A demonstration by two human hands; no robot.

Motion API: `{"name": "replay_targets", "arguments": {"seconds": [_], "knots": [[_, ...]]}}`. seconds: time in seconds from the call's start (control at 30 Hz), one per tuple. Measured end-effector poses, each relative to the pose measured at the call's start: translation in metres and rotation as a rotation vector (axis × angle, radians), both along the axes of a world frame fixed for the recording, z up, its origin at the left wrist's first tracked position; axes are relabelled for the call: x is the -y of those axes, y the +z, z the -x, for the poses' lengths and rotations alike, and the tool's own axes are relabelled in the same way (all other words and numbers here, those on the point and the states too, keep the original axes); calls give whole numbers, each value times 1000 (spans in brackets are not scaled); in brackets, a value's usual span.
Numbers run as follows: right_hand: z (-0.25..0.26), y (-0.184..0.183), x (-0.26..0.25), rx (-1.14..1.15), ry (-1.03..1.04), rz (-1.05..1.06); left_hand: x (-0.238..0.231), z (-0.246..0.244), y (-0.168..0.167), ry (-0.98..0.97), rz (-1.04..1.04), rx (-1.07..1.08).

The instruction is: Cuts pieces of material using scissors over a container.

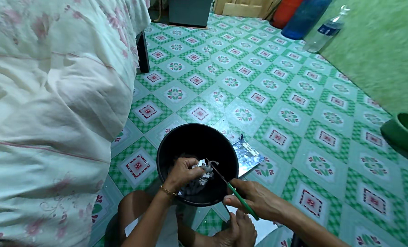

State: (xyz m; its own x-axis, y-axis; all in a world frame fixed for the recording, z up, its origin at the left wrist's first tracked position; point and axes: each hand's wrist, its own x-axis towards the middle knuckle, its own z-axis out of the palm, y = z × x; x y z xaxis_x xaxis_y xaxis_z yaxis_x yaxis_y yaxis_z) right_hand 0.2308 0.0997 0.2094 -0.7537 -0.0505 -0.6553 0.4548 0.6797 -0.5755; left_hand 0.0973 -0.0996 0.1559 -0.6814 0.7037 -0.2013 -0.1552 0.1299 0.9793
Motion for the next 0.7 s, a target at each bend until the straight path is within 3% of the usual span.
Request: {"name": "replay_targets", "arguments": {"seconds": [0.43, 0.6, 0.7], "knots": [[3, -1, 6, -102, -179, 61, -4, 0, 3, 93, 36, 83], [4, 3, 1, 29, -42, -49, -6, -1, 7, 241, -20, 160], [5, 7, 4, 86, 49, -125, -6, -3, 8, 231, -53, 162]]}}
